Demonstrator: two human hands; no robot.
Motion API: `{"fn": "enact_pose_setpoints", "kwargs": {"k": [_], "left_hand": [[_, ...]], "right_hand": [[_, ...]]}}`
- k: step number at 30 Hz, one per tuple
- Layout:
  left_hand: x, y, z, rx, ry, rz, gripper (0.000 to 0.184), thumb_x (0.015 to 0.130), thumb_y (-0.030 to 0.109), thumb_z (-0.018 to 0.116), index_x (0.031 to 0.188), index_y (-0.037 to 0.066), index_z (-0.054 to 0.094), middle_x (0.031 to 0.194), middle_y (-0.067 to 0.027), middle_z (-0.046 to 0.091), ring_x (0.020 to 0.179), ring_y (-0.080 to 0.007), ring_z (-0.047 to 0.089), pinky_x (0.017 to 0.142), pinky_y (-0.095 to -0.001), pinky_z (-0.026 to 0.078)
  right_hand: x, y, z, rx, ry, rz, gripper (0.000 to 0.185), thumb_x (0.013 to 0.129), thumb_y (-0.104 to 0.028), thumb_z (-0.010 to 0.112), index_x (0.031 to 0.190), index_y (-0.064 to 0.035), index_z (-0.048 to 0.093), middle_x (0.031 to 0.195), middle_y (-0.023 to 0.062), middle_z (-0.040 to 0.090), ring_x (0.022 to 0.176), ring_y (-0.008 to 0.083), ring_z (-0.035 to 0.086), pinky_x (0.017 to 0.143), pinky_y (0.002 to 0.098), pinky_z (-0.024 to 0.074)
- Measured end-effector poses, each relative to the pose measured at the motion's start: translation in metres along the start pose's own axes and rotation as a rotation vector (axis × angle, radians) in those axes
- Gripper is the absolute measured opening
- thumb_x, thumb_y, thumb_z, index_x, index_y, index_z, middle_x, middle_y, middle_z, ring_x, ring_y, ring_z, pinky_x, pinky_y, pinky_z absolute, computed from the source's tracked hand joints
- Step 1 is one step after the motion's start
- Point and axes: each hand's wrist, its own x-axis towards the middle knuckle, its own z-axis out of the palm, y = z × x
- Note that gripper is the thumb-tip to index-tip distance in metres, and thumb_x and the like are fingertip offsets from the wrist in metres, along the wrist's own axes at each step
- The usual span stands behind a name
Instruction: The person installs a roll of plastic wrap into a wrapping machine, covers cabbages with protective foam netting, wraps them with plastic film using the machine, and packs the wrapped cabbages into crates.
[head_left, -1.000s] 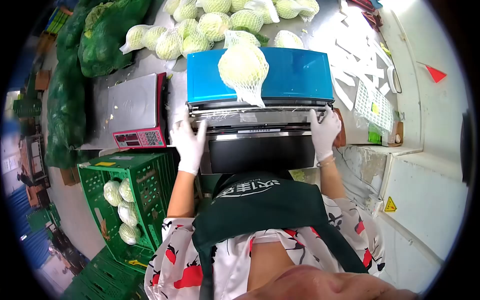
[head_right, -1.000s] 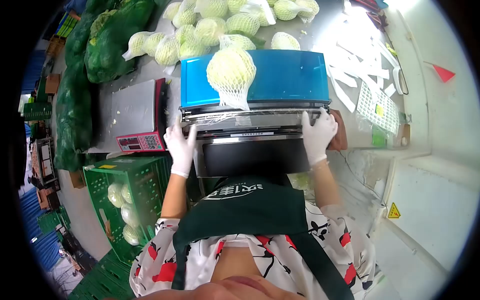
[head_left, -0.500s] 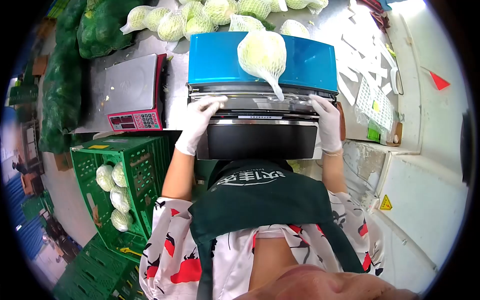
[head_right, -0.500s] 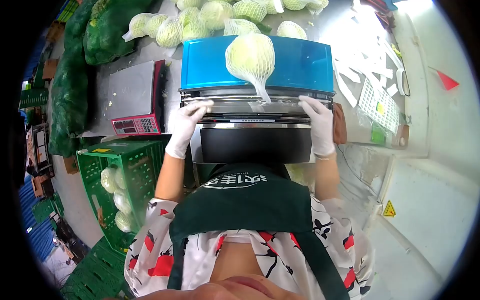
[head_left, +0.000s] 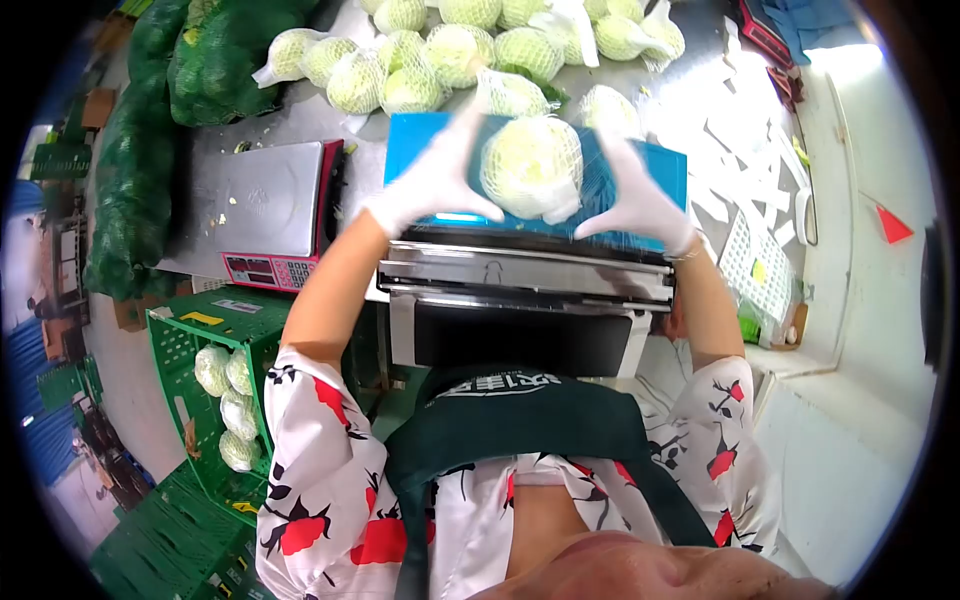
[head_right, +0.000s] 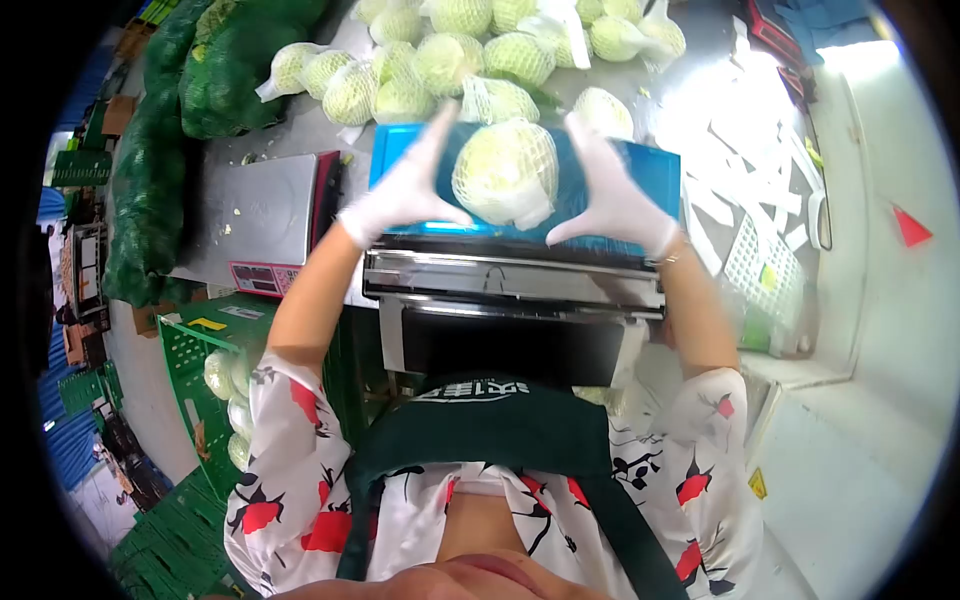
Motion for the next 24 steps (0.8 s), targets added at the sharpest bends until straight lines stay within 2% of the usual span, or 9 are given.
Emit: {"fn": "enact_pose_setpoints", "kwargs": {"k": [3, 7, 9, 11, 12, 13, 19, 21, 24], "left_hand": [[0.021, 0.006, 0.022, -0.197, -0.184, -0.244, 0.142, 0.05, 0.036, 0.098, 0.159, 0.004, 0.014, 0.148, -0.0326, 0.042, 0.139, -0.0445, 0.042, 0.119, -0.0452, 0.033], [0.019, -0.007, 0.031, -0.602, -0.063, -0.251, 0.13, 0.055, 0.033, 0.098, 0.157, 0.004, 0.023, 0.143, -0.0266, 0.05, 0.131, -0.0331, 0.053, 0.112, -0.0391, 0.04], [0.003, 0.0, 0.034, -0.786, -0.135, -0.39, 0.102, 0.075, 0.041, 0.086, 0.151, -0.001, 0.033, 0.138, -0.0216, 0.053, 0.127, -0.0247, 0.053, 0.109, -0.035, 0.043], [-0.02, 0.023, 0.038, -1.007, -0.169, -0.596, 0.088, 0.086, 0.044, 0.077, 0.147, -0.004, 0.036, 0.135, -0.0203, 0.055, 0.127, -0.0231, 0.053, 0.107, -0.0347, 0.044], [-0.035, 0.037, 0.042, -1.06, -0.187, -0.586, 0.076, 0.096, 0.047, 0.064, 0.143, -0.007, 0.039, 0.133, -0.0178, 0.055, 0.128, -0.0218, 0.052, 0.106, -0.0355, 0.045], [-0.048, 0.061, 0.039, -1.231, -0.217, -0.71, 0.076, 0.095, 0.05, 0.064, 0.143, -0.006, 0.041, 0.134, -0.0175, 0.055, 0.128, -0.0213, 0.052, 0.106, -0.0363, 0.045], [-0.151, 0.114, 0.049, -0.932, -0.67, -0.679, 0.09, 0.091, 0.07, 0.055, 0.138, -0.007, 0.052, 0.128, -0.0191, 0.062, 0.121, -0.0242, 0.059, 0.103, -0.0348, 0.047], [-0.16, 0.116, 0.051, -0.944, -0.961, -0.985, 0.09, 0.09, 0.074, 0.054, 0.13, -0.007, 0.06, 0.121, -0.0204, 0.067, 0.113, -0.0249, 0.064, 0.098, -0.035, 0.05], [-0.188, 0.099, 0.094, -1.223, -0.705, -1.144, 0.083, 0.096, 0.069, 0.049, 0.128, -0.006, 0.062, 0.123, -0.0141, 0.068, 0.111, -0.0176, 0.065, 0.098, -0.03, 0.051]], "right_hand": [[0.038, 0.005, 0.027, 0.229, -0.161, 0.189, 0.141, 0.054, -0.037, 0.098, 0.157, 0.0032, 0.011, 0.144, 0.025, 0.051, 0.136, 0.0404, 0.047, 0.117, 0.0405, 0.0326], [0.026, -0.002, 0.03, 0.507, -0.089, 0.273, 0.128, 0.056, -0.034, 0.098, 0.155, 0.0023, 0.025, 0.14, 0.0193, 0.055, 0.13, 0.0257, 0.054, 0.108, 0.0372, 0.0432], [0.004, -0.021, 0.036, 0.772, -0.127, 0.33, 0.095, 0.074, -0.025, 0.089, 0.149, 0.0009, 0.037, 0.14, 0.0108, 0.054, 0.128, 0.0162, 0.05, 0.111, 0.0334, 0.0389], [-0.019, -0.066, 0.02, 0.978, -0.194, 0.746, 0.075, 0.089, -0.029, 0.075, 0.148, 0.0014, 0.039, 0.132, 0.0094, 0.058, 0.114, 0.0126, 0.057, 0.099, 0.0289, 0.0478], [-0.039, -0.072, 0.03, 0.96, -0.153, 0.729, 0.074, 0.09, -0.038, 0.072, 0.146, 0.0003, 0.042, 0.122, 0.0078, 0.061, 0.099, 0.0107, 0.058, 0.082, 0.0254, 0.0488], [-0.059, -0.079, 0.04, 0.94, -0.113, 0.712, 0.076, 0.091, -0.048, 0.068, 0.145, -0.0008, 0.045, 0.111, 0.0062, 0.065, 0.083, 0.0088, 0.059, 0.065, 0.0219, 0.0499], [-0.161, -0.18, 0.041, 1.124, -0.361, 0.99, 0.071, 0.096, -0.053, 0.061, 0.144, -0.0032, 0.047, 0.106, 0.0047, 0.067, 0.078, 0.0101, 0.06, 0.062, 0.023, 0.047], [-0.191, -0.188, 0.071, 1.232, -0.359, 1.058, 0.068, 0.097, -0.059, 0.055, 0.138, -0.0046, 0.054, 0.104, 0.0041, 0.068, 0.076, 0.0105, 0.062, 0.062, 0.0226, 0.0466], [-0.194, -0.174, 0.097, 1.246, -0.381, 1.249, 0.075, 0.094, -0.072, 0.045, 0.127, -0.0071, 0.062, 0.098, 0.0036, 0.07, 0.074, 0.013, 0.066, 0.061, 0.0215, 0.0457]]}}
